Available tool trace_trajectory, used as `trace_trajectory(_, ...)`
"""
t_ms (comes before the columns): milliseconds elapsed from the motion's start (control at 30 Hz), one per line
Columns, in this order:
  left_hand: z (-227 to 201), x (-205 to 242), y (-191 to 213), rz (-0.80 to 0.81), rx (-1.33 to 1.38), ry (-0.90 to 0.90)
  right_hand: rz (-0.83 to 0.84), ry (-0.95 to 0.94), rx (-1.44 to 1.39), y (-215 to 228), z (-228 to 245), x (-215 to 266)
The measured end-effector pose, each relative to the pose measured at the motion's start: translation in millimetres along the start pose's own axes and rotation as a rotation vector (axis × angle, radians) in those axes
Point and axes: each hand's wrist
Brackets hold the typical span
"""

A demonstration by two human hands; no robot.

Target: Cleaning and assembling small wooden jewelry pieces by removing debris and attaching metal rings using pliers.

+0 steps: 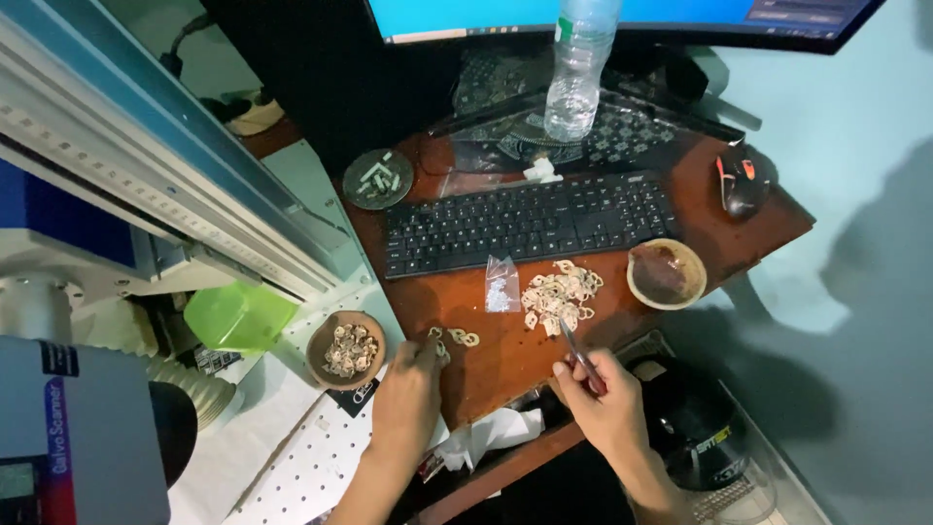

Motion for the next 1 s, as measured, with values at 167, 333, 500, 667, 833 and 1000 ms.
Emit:
trace_trajectory(167,-7,-11,10,0.105,-0.048,0.016,0.067,-0.07,-0.026,-6,-1,19)
trace_trajectory(333,-12,-26,22,0.264,0.049,0.197,0.143,0.005,-0.211,-20,-7,27)
trace_trajectory(500,-17,-33,27,0.329,0.028,0.251,0.153,-0.004,-0.203,-24,-15,27)
trace_trajectory(667,-19,-31,27,0.271,0.083,0.249,0.155,-0.008,-0.231,-20,-11,25)
trace_trajectory(833,-16,-28,20,0.214,0.076,0.257,0.208,-0.036,-0.233,-20,-18,25)
trace_trajectory(1000,-34,-21,46,0.155,0.318,0.103,0.199,-0.065,-0.213,-18,-21,25)
Point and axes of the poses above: each hand's wrist, its own x-axis away from the middle knuckle, its own y-axis out of the back of the hand, z = x × y, and after that the axes turned 7 degrees about -z, right-handed
